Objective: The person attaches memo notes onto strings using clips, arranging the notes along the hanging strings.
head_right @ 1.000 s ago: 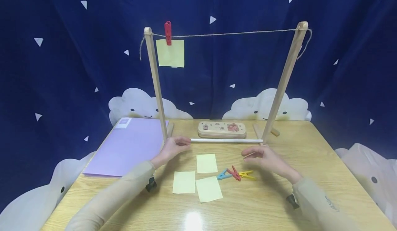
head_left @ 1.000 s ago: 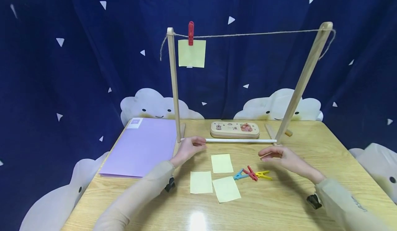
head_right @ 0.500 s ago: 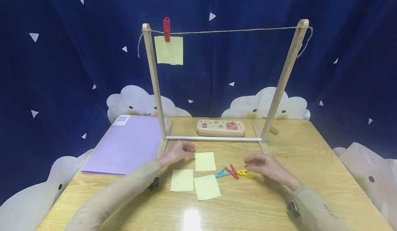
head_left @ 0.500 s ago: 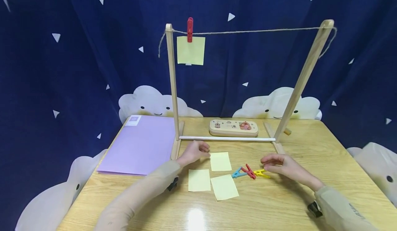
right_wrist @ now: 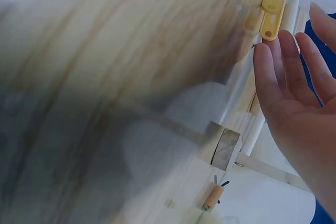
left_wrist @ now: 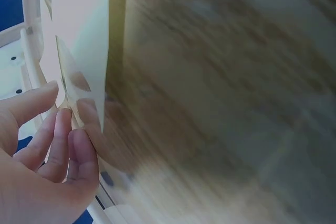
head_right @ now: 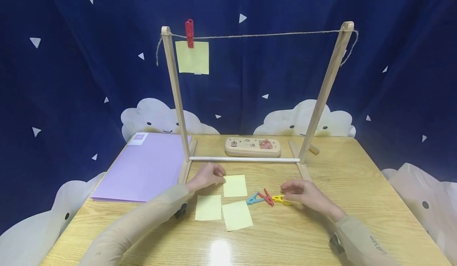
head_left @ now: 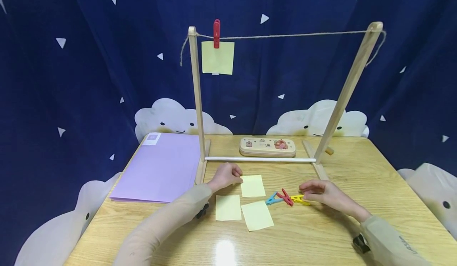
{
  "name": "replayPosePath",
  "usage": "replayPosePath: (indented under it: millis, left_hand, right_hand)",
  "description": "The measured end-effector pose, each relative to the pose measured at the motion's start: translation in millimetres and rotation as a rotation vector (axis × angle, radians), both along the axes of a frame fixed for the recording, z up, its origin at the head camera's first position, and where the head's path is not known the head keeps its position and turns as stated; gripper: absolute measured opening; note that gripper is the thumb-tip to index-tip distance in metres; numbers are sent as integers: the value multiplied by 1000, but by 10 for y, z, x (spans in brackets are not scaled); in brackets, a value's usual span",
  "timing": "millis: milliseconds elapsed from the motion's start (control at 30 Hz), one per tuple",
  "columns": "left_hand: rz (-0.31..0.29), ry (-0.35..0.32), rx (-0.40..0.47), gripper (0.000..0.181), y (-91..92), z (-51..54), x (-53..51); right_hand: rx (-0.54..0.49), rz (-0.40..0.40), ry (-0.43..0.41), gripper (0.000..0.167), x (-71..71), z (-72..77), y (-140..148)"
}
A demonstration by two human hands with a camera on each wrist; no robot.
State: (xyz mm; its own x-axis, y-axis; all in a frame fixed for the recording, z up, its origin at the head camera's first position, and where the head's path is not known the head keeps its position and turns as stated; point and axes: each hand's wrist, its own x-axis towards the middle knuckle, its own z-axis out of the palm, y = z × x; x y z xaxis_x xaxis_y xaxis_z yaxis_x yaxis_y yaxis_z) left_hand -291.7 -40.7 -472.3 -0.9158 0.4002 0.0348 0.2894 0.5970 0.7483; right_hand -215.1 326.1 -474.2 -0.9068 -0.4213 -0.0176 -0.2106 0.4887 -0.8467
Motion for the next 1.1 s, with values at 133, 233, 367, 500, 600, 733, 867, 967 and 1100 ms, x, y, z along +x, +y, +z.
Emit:
replayPosePath:
  millis: [133, 233, 367, 500, 600, 733, 867, 967, 1100]
  left_hand:
    - [0, 12, -41, 12, 21, -5, 4]
    - [-1, 23, -72, 8, 28, -14, 6]
    - [-8, 36, -72, 5, 28, -19, 7]
    - [-18, 40, -48, 4, 20, -26, 0]
    - [-24, 41, -30, 3, 22, -30, -14]
    - [-22, 51, -19, 4, 15, -17, -27]
    - [-10, 66, -23, 4, 12, 5, -37]
    - [1, 74, -25, 4, 5, 24, -42]
    - [12, 69, -1, 4, -8, 60, -51]
  right_hand:
    - [2, 0, -18, 36, 8, 12, 16]
    - [5, -2, -20, 36, 25, 24, 30]
    - [5, 10, 1, 37, 48, 34, 53]
    - [23, 22, 17, 37, 56, 28, 66]
    - [52, 28, 46, 36, 59, 16, 67]
    - [103, 51, 137, 38, 52, -7, 47]
    - [181, 75, 230, 39, 50, -25, 29]
    - [225, 87, 268, 36, 42, -26, 12]
    - [252, 88, 294, 32, 29, -14, -4]
